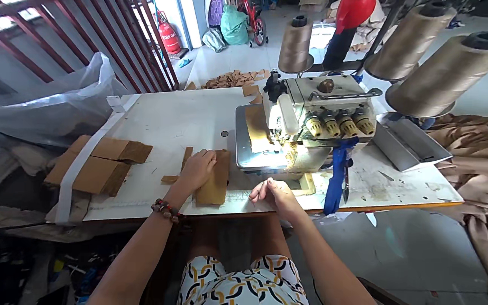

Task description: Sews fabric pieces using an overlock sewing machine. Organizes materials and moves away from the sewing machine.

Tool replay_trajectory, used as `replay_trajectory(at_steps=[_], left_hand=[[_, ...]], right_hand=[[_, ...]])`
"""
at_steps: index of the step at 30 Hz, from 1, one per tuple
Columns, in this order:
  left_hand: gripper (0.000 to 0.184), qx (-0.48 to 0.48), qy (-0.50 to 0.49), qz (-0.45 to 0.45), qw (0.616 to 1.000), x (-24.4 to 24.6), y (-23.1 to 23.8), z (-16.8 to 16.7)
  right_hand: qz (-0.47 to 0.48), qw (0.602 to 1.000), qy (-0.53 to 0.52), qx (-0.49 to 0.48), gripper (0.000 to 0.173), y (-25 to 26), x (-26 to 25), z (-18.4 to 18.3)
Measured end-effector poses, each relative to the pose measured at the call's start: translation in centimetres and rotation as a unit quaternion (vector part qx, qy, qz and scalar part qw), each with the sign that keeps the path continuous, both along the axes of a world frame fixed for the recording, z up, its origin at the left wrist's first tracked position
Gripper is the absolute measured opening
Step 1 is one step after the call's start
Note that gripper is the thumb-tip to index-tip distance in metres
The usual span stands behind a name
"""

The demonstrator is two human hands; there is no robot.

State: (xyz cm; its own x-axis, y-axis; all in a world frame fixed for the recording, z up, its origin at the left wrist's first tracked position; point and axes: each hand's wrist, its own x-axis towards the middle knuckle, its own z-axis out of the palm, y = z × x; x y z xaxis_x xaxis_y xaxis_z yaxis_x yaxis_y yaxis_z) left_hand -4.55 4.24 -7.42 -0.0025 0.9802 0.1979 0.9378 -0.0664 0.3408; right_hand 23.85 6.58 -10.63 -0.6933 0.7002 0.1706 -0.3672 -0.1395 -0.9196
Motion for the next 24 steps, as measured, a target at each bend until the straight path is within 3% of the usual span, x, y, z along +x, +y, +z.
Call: replay_trajectory(at_steps=[4, 5, 7, 8, 9, 11, 13, 17, 24], left_hand=[[0.020, 0.158, -0.056, -0.007, 0.986, 1.9, -1.1, 0.9], [0.022, 0.184, -0.059, -0.026, 0.981, 3.4, -1.4, 2.0], [0.023, 0.191, -0.035, -0.077, 0.978, 7.1, -2.2, 3.9], [0.023, 0.186, -0.016, -0.102, 0.977, 8.8, -2.3, 4.4], [0.022, 0.191, 0.005, -0.120, 0.974, 10.2, -2.3, 4.4], [0.020, 0.217, 0.034, -0.135, 0.966, 11.7, -1.9, 4.0], [0.024, 0.204, 0.057, -0.131, 0.969, 12.2, -2.1, 4.2], [0.031, 0.160, 0.089, -0.102, 0.978, 13.3, -2.7, 4.8], [0.031, 0.147, 0.145, -0.066, 0.976, 13.7, -2.4, 5.5]], right_hand=[[-0.018, 0.999, -0.046, 0.018, 0.043, -0.4, -0.2, 0.7], [-0.016, 0.997, -0.061, 0.035, 0.050, -0.5, -0.3, 1.0], [-0.011, 0.995, -0.091, 0.045, 0.093, -1.1, -0.7, 1.3], [-0.014, 0.996, -0.087, 0.014, 0.102, -1.7, -0.8, 1.6], [-0.023, 0.996, -0.077, -0.032, 0.093, -2.3, -0.9, 2.0], [-0.053, 0.990, -0.055, -0.120, 0.048, -3.2, -0.7, 2.7], [-0.077, 0.981, -0.051, -0.170, 0.028, -3.4, -0.1, 2.9], [-0.104, 0.977, -0.077, -0.169, 0.020, -3.0, 0.7, 3.3], [-0.066, 0.985, -0.074, -0.139, 0.019, -1.5, 1.0, 3.6]])
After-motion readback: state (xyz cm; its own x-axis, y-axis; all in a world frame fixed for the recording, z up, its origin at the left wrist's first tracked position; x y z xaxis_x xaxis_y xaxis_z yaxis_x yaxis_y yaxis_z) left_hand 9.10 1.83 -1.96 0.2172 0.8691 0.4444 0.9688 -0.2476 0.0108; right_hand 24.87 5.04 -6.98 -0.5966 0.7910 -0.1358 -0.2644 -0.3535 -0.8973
